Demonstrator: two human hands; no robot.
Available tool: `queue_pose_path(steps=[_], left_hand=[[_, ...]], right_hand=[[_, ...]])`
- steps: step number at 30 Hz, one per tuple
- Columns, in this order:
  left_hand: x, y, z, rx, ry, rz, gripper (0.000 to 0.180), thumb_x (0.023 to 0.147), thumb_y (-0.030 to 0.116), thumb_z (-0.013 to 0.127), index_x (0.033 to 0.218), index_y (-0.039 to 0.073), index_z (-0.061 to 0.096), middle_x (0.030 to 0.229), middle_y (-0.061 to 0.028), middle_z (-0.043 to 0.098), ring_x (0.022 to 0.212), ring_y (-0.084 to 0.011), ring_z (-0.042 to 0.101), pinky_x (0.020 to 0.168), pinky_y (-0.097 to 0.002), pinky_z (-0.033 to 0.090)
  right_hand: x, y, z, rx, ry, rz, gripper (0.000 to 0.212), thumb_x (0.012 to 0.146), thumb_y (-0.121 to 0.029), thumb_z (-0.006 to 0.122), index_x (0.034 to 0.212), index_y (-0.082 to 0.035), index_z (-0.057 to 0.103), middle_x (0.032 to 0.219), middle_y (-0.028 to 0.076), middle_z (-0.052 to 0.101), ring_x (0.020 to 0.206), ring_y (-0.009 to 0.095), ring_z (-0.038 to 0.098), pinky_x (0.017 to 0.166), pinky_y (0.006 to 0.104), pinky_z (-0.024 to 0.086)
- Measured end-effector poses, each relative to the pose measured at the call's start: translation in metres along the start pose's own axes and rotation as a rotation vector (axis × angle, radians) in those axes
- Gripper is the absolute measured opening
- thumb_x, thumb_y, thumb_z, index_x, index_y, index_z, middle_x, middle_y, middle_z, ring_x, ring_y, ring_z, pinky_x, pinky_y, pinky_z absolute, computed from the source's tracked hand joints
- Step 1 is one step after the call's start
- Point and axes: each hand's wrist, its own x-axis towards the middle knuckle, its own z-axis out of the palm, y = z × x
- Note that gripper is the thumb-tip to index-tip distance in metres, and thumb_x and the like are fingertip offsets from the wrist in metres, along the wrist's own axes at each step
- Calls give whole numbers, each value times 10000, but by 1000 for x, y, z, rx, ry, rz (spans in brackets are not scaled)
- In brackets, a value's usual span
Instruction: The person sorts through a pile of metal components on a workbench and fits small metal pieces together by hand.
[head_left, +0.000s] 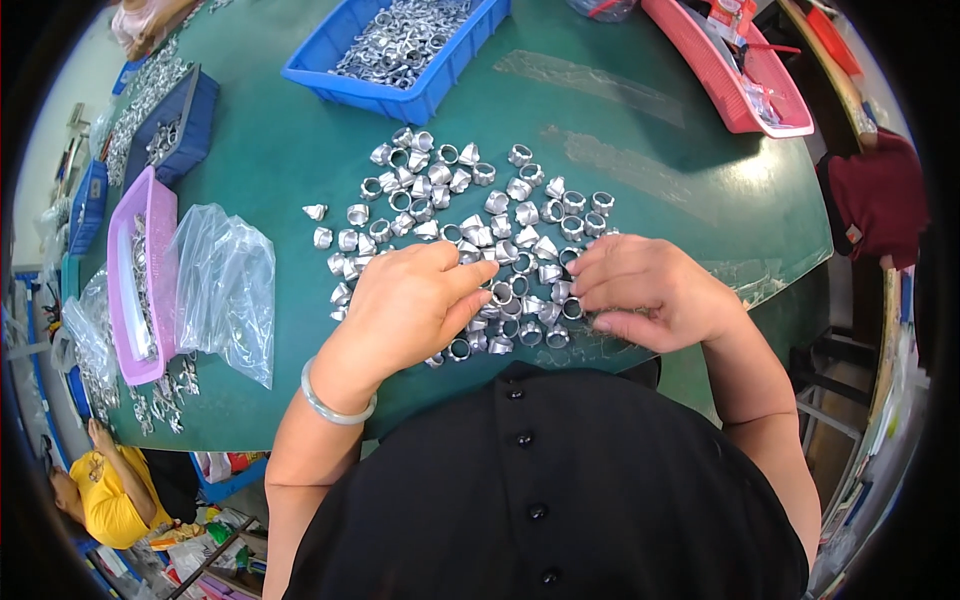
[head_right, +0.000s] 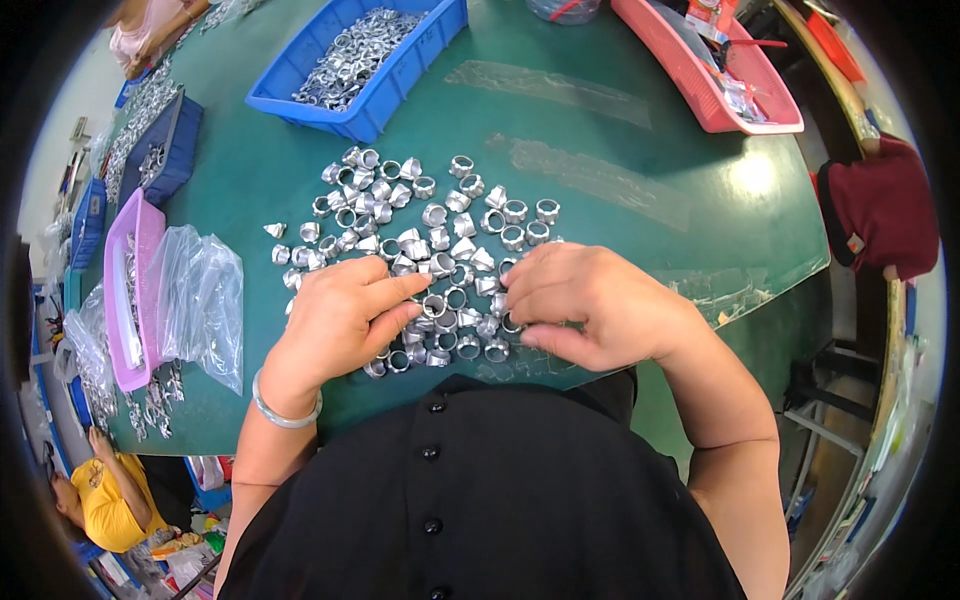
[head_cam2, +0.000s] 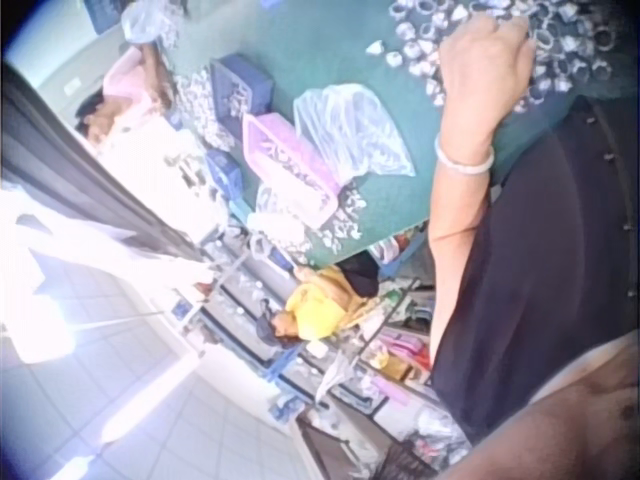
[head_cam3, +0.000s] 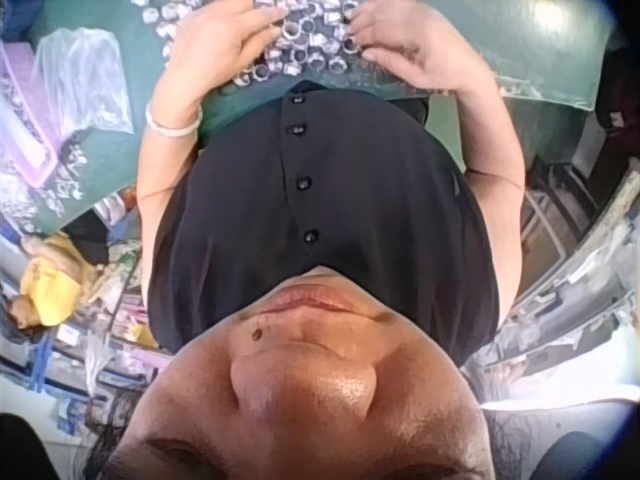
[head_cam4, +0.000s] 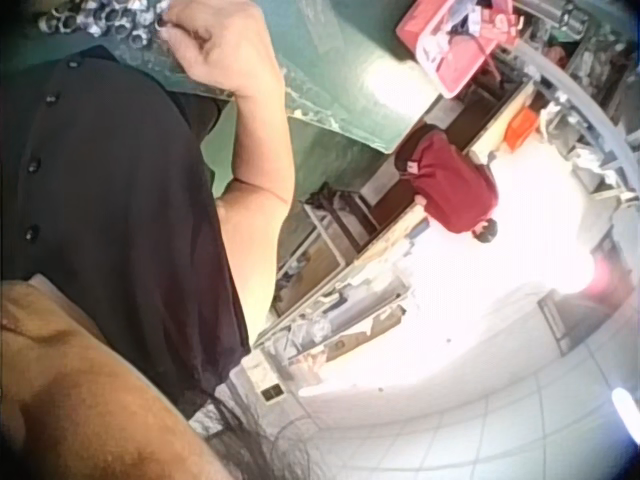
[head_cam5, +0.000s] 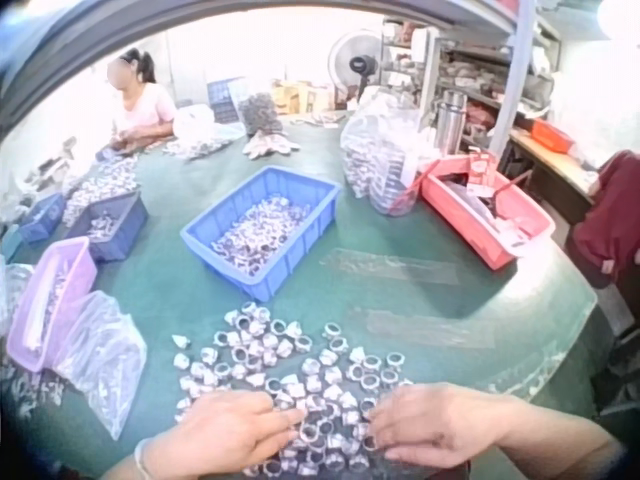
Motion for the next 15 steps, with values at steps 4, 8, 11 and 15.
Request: queue_pose_path(steps=[4,8,11,15], left_hand=[[1,1,-1,-1,-15,-7,189,684,150,690,868,111,670,602,-37,457,541,-207,502,467,-334,394],[-2,-2,-1,3,-51,22,123,687,143,687,798,96,662,611,-40,480,539,-213,512,467,-333,397],[-3,-2,-5,-40,-29,-3,88,709,145,665,776,91,649,629,-49,499,566,-225,535,485,-339,418],[-3,-3,-4,-31,51,-89,89,731,142,645,797,81,639,665,-61,534,612,-241,567,521,-348,451]], right_hand=[[5,1,6,-266,60,37,203,699,-75,650,891,-18,616,936,96,609,967,303,547,841,406,436],[18,-3,15,-531,-6,110,281,711,-146,657,961,-30,600,1077,92,544,1044,282,468,908,410,367],[22,-1,18,-615,19,165,296,712,-162,658,968,-24,599,1093,97,525,1043,280,454,918,409,349],[32,5,22,-606,60,134,283,709,-132,631,980,-55,610,1060,107,529,1022,284,465,898,404,358]])
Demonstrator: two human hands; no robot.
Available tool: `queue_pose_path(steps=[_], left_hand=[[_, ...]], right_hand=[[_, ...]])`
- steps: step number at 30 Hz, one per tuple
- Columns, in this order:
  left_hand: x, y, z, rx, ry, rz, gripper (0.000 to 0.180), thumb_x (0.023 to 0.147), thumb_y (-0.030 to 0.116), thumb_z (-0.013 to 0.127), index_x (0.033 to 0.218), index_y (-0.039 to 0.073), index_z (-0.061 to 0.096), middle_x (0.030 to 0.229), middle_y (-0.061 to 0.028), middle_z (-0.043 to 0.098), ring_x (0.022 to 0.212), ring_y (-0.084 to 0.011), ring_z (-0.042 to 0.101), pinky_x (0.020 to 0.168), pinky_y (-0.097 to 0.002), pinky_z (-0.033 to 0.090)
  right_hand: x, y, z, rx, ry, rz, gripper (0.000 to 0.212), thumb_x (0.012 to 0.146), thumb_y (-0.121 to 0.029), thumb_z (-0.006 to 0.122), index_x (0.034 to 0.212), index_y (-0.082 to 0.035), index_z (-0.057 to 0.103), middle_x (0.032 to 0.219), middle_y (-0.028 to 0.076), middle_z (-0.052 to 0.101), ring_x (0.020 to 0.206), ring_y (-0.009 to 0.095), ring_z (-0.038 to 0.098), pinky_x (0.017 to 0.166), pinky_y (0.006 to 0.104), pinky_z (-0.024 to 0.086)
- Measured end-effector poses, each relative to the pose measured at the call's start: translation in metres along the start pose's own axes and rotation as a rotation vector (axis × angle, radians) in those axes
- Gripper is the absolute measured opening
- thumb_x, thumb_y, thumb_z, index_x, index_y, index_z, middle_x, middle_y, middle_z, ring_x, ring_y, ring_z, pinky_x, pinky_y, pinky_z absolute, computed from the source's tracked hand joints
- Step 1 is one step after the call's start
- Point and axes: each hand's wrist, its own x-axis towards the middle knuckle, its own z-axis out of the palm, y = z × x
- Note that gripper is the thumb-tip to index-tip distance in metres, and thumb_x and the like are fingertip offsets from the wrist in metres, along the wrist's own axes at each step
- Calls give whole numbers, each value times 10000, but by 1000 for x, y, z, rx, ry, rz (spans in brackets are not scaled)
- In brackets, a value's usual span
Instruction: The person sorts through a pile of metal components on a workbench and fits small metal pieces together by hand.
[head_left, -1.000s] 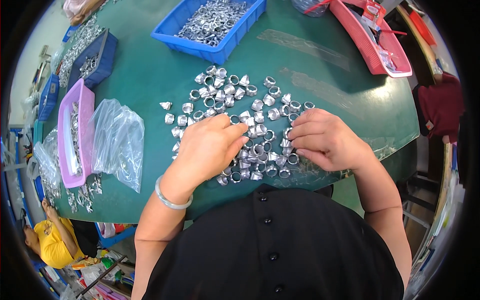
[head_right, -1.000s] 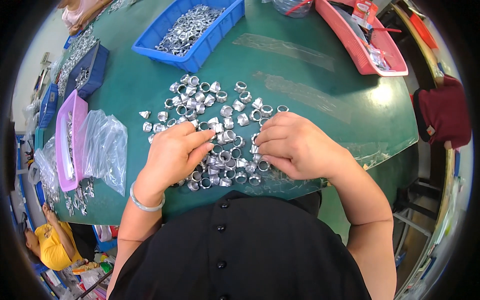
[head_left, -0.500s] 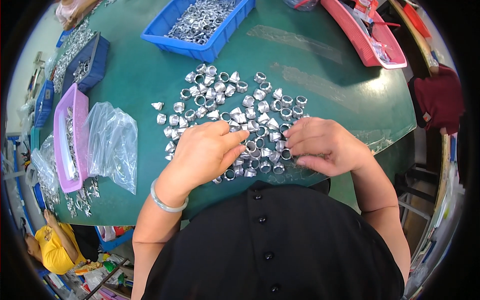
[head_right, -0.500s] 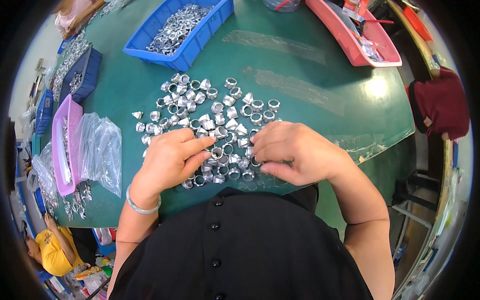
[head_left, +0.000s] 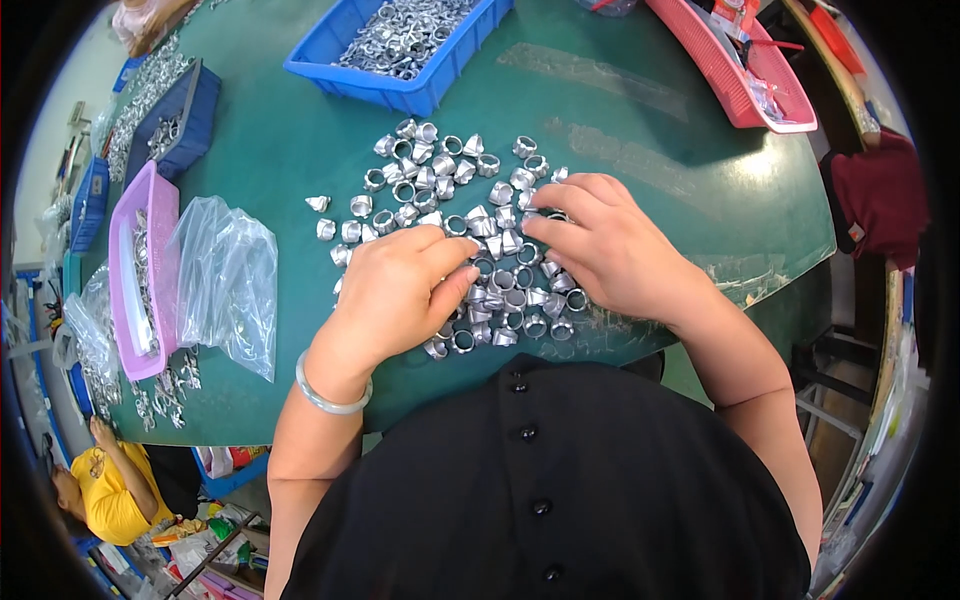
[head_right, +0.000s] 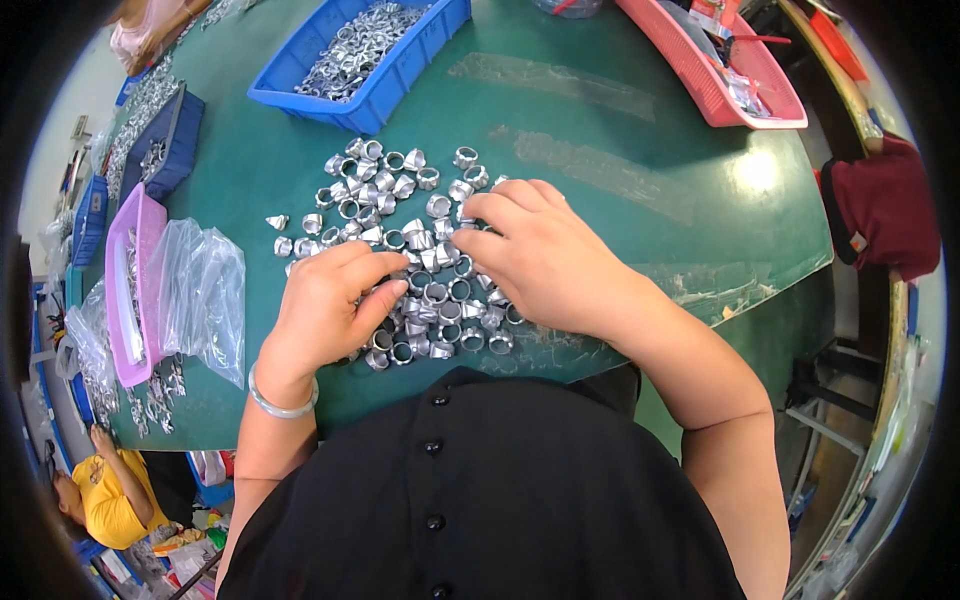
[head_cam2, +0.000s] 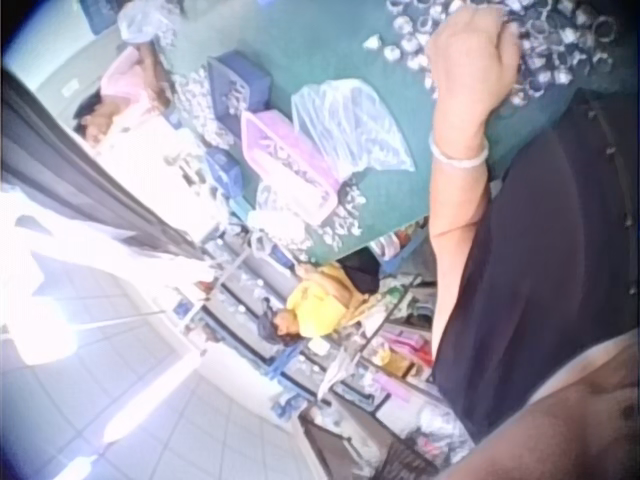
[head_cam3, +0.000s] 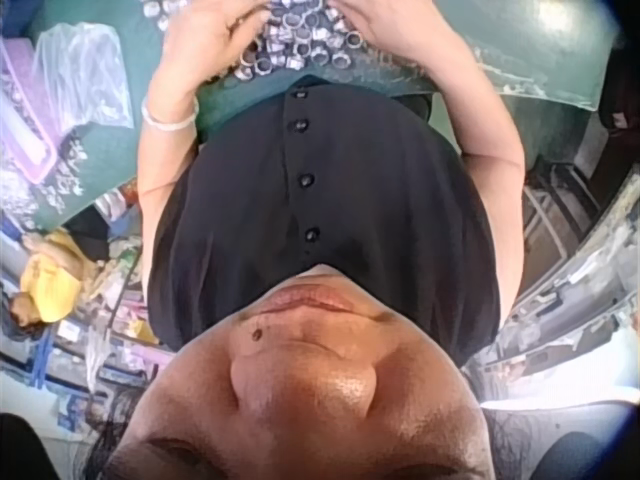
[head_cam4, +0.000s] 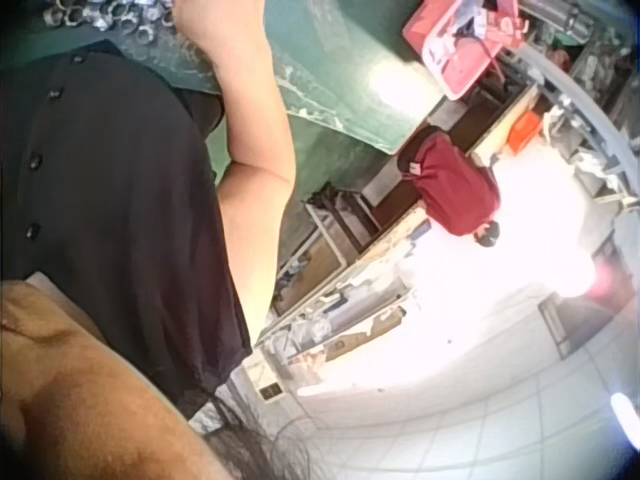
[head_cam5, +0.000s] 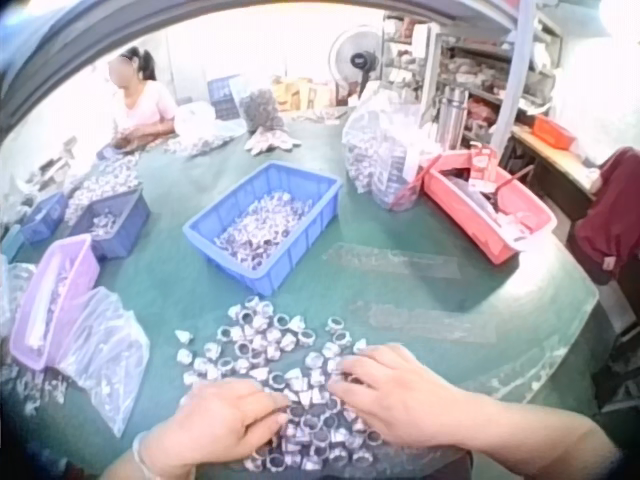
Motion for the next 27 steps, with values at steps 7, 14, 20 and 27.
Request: queue_pose_path(steps=[7,14,20,27], left_hand=[[-5,-8,1,-66,15,33,117,719,86,654,835,73,657,620,-57,509,525,-222,516,473,-319,400],[-7,2,3,-82,-56,83,156,688,83,664,844,89,663,606,-44,472,519,-213,499,454,-326,385],[-7,0,5,-39,-67,138,174,674,92,671,848,100,666,598,-38,459,515,-201,498,442,-324,379],[-7,4,12,-18,-63,152,148,681,107,677,827,93,658,599,-39,464,515,-208,502,443,-330,383]], right_hand=[[9,0,1,36,-39,-72,182,667,-47,632,846,-72,605,996,86,522,946,288,480,844,392,385],[2,4,-1,74,-1,-28,174,611,-14,633,776,-46,586,991,85,529,945,285,482,846,379,388],[1,4,-7,33,-68,-73,160,617,-16,638,768,-42,590,1019,97,524,962,302,476,849,387,390],[-11,2,-13,182,-92,-80,125,644,-50,658,747,-39,589,1037,95,528,1002,301,465,861,399,378]])
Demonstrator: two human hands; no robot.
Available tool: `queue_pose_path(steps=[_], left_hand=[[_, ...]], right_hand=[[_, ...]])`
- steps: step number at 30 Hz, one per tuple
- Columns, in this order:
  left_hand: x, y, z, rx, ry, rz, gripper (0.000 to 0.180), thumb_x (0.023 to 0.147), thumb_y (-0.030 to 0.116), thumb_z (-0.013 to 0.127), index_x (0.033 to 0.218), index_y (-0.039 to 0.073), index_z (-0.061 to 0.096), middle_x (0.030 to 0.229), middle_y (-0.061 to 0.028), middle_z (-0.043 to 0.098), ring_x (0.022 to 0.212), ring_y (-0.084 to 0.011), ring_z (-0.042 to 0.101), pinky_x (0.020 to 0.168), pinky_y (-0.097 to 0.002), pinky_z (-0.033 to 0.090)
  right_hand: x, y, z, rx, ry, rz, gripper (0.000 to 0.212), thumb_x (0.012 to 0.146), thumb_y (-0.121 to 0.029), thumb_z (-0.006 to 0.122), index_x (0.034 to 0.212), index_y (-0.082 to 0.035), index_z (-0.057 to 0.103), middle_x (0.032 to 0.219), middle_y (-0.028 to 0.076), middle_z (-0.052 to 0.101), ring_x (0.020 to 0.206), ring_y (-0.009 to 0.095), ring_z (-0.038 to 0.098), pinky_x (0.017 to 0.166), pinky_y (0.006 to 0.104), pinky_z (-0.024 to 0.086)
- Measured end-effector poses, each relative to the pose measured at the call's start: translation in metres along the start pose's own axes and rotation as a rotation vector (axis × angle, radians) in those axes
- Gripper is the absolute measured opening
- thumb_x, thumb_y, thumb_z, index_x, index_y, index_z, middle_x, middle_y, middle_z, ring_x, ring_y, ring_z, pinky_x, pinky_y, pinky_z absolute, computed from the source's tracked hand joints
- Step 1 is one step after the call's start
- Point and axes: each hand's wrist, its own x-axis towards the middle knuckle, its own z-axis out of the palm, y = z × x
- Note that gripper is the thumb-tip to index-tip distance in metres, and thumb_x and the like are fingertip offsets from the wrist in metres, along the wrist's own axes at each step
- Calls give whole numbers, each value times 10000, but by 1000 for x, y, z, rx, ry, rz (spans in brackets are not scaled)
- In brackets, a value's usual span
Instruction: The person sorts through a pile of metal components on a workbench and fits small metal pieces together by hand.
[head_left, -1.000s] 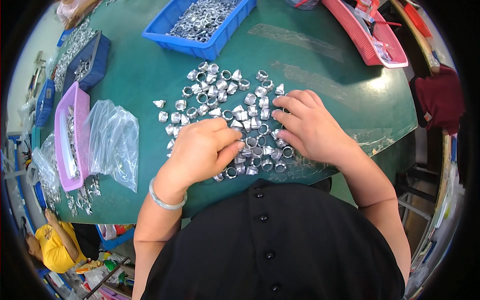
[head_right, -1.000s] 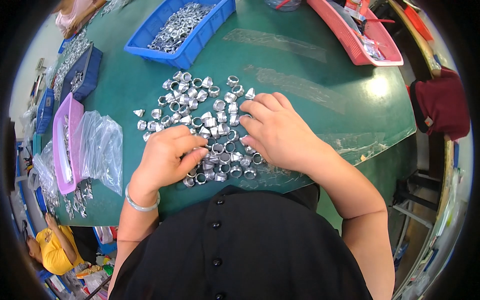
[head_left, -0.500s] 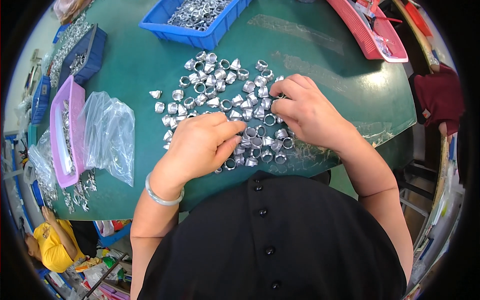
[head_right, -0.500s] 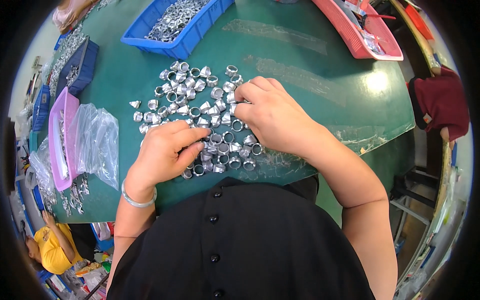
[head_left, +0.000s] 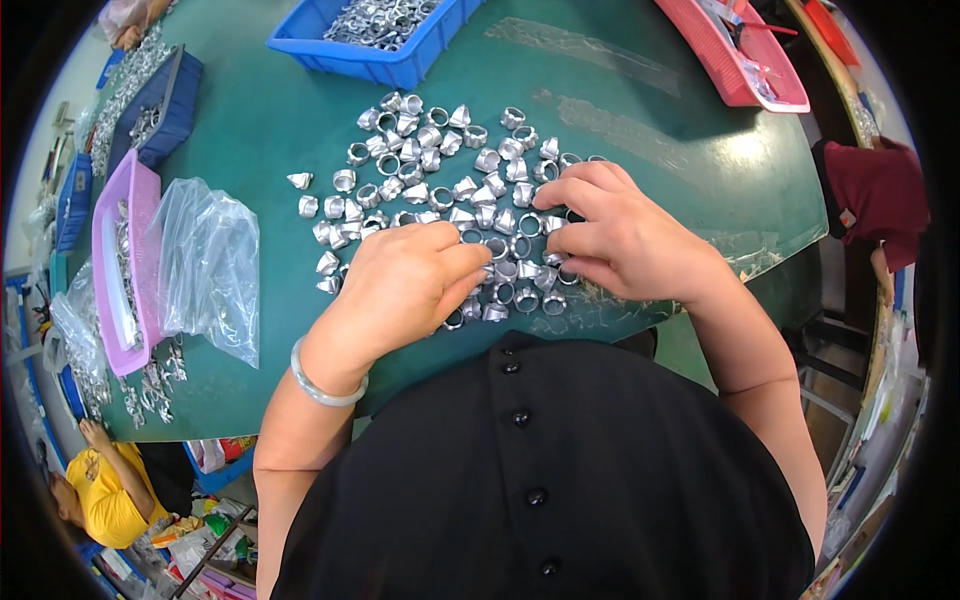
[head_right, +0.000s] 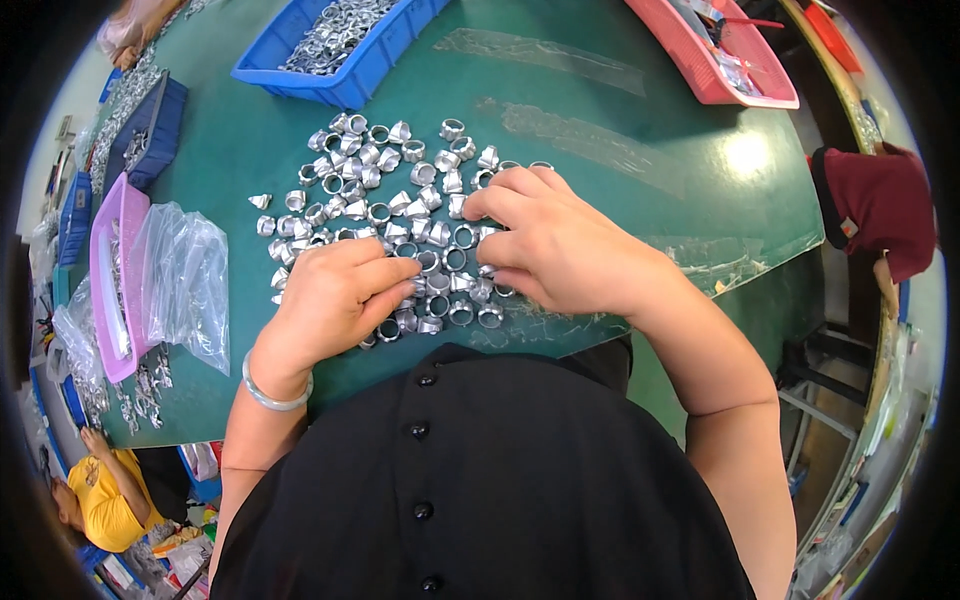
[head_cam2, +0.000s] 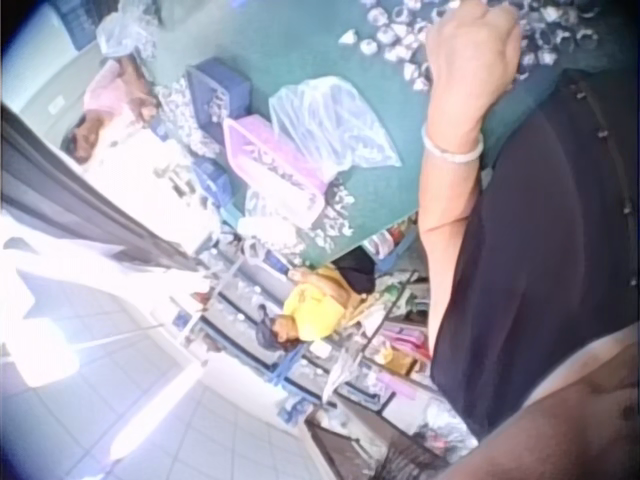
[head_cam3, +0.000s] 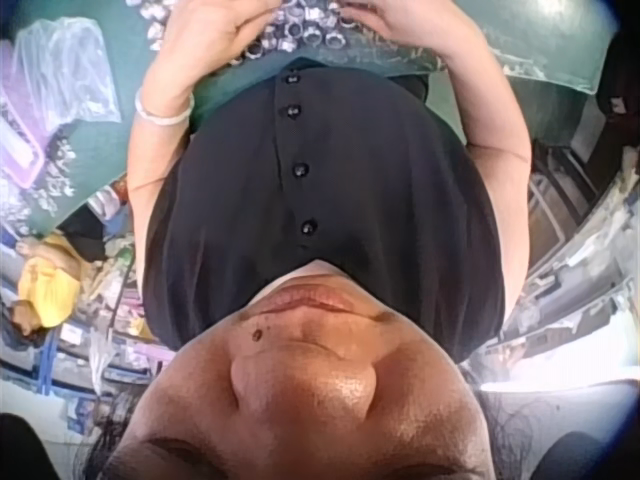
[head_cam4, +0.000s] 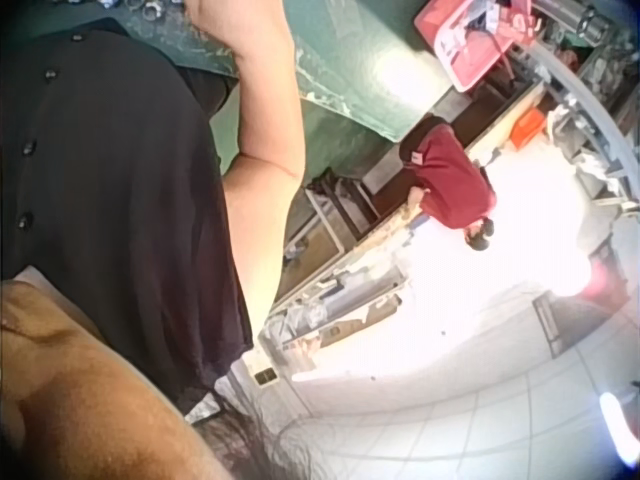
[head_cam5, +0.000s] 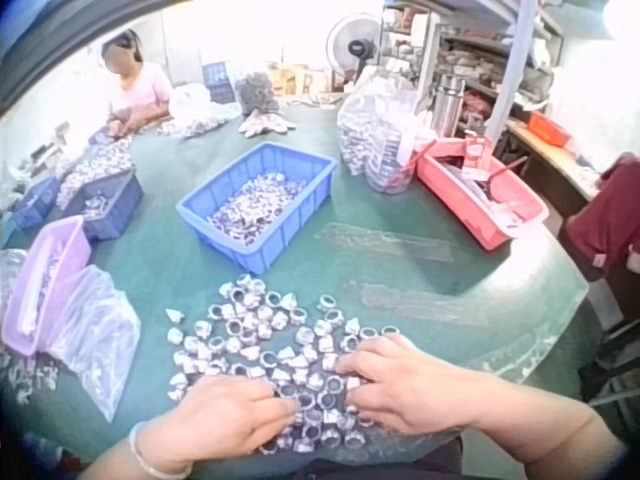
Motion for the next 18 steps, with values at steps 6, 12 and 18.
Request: queue_pose_path(steps=[6,12,18], left_hand=[[1,1,3,1,29,3,133,694,113,682,820,82,653,611,-42,488,532,-213,521,457,-329,398],[-1,-1,2,12,44,-71,111,728,152,656,825,98,644,670,-45,552,613,-228,576,512,-335,456],[-3,-6,-6,-63,93,-199,116,747,122,648,854,78,657,675,-56,579,595,-228,574,529,-322,452]], right_hand=[[-11,7,7,-78,102,105,76,681,-41,633,753,-37,606,1033,87,539,1015,286,462,874,400,375],[-18,12,-5,-5,236,233,74,730,-21,595,804,-25,602,999,90,555,949,280,491,835,367,408],[-34,15,-3,75,335,366,224,783,35,506,992,-20,565,1058,125,551,979,315,533,836,356,440]])
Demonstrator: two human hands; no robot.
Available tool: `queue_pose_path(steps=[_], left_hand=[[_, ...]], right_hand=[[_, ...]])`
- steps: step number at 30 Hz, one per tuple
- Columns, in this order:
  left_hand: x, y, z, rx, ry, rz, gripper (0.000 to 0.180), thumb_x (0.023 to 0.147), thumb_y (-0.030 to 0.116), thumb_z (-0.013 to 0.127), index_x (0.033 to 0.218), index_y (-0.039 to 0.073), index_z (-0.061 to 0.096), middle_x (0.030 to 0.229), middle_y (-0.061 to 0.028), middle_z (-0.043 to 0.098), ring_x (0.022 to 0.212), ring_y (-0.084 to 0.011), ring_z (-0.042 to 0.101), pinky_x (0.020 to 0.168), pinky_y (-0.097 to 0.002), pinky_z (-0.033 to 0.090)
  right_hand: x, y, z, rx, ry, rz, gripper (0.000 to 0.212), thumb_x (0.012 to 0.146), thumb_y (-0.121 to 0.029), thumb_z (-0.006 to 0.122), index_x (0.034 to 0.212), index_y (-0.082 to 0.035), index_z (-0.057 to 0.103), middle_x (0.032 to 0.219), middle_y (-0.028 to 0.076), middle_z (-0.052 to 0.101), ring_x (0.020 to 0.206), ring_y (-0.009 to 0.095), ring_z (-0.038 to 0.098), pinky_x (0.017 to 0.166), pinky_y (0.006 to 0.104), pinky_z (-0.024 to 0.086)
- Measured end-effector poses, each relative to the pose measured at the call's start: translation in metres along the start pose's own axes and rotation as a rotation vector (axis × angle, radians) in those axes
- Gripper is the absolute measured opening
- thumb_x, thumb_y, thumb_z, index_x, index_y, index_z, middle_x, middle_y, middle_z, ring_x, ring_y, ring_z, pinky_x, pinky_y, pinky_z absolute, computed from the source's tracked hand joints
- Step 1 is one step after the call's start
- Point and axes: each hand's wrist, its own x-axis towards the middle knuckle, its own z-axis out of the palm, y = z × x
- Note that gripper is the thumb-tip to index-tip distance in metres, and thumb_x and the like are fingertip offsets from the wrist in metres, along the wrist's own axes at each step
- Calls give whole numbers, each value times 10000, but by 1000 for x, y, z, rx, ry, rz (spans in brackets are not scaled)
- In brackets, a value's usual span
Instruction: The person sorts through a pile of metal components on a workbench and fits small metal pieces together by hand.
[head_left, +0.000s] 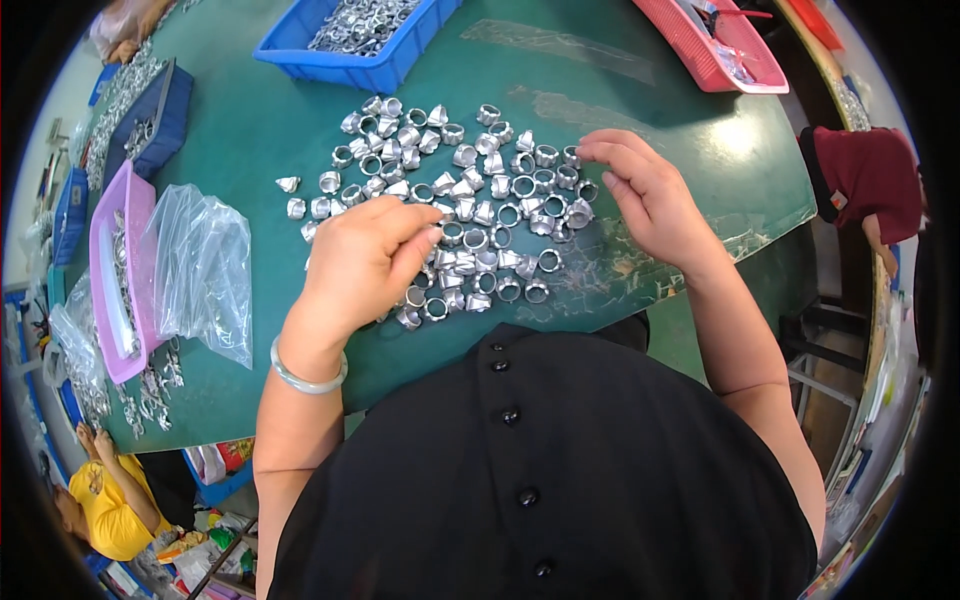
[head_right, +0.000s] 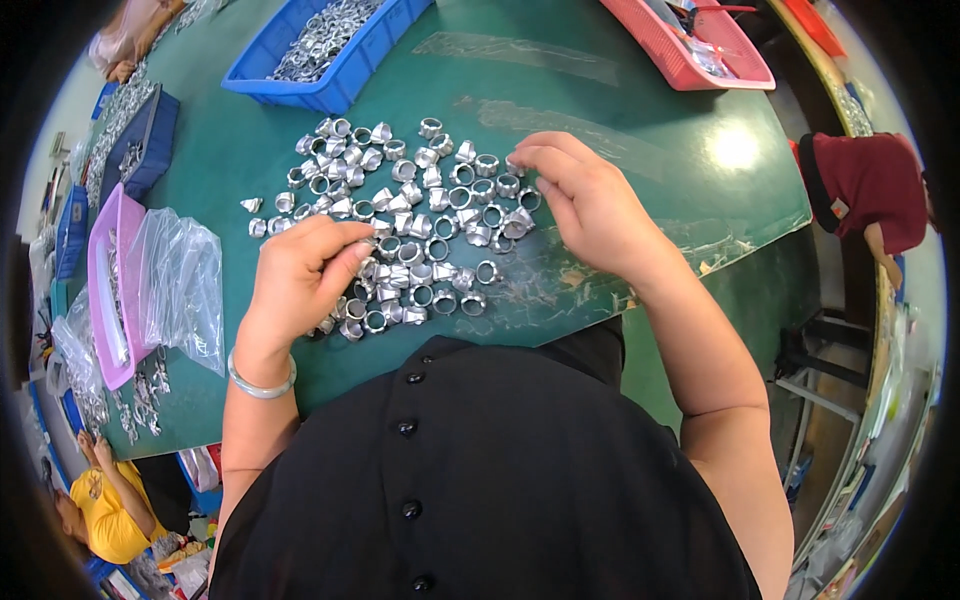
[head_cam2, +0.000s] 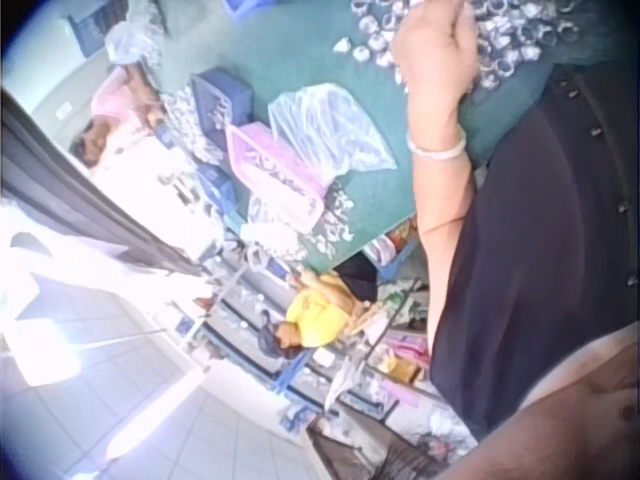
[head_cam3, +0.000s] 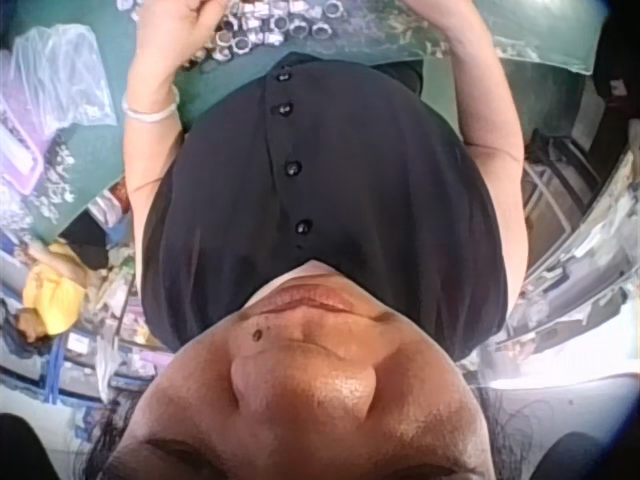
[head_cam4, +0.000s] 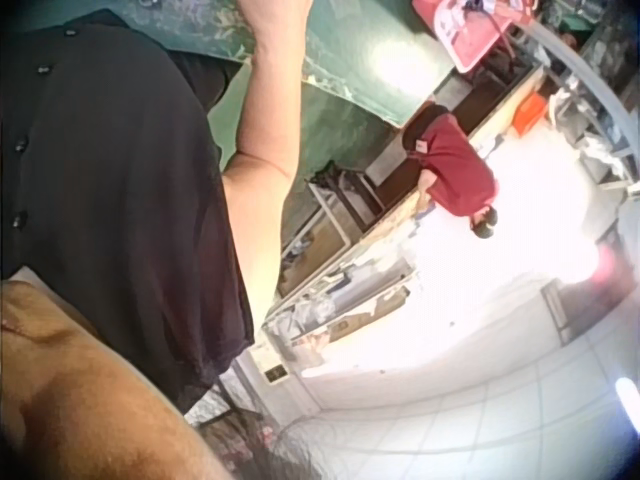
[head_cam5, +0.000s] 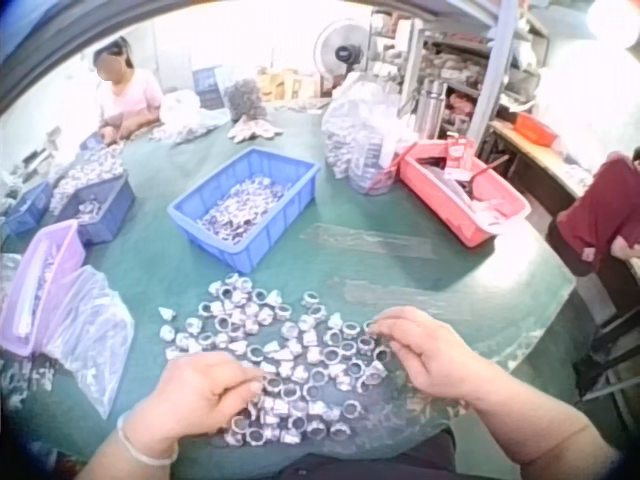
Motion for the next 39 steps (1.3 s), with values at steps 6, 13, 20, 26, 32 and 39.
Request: queue_pose_path(steps=[6,13,20,26,32,39], left_hand=[[-2,-14,1,-112,109,-61,108,769,84,628,869,56,656,687,-73,587,579,-213,564,535,-301,442],[-5,-15,-2,-125,110,-90,120,777,19,612,892,2,641,671,-66,570,574,-133,511,527,-254,396],[-5,-16,-1,-109,130,-87,119,768,66,623,881,49,655,666,-68,566,542,-178,528,514,-283,417],[-5,-17,-2,-99,123,-75,113,777,75,621,881,46,652,675,-66,567,548,-176,531,516,-276,416],[-5,-14,-2,-112,107,-95,123,769,14,614,887,-4,646,673,-80,578,579,-146,518,545,-256,407],[-4,-16,0,-105,128,-70,112,769,53,626,877,28,646,647,-74,541,529,-167,516,499,-271,400]], right_hand=[[-11,11,2,20,50,18,260,809,27,479,1059,-10,540,1128,143,535,1016,320,536,864,341,437],[-20,1,-1,-70,-60,-39,282,716,-19,614,993,-38,567,1161,124,507,1075,325,472,911,386,394],[-27,2,11,-153,-17,-48,320,624,-8,677,918,-60,564,1186,98,478,1119,332,396,930,412,360],[-34,9,4,-113,-12,-40,276,634,-3,663,882,-54,552,1176,90,490,1113,324,408,926,402,360],[-41,12,-1,104,25,16,259,650,7,646,886,-41,550,1155,110,515,1089,273,455,926,370,357],[-39,10,0,275,-9,-9,263,662,-4,648,908,-32,558,1156,119,514,1085,265,467,936,359,354]])
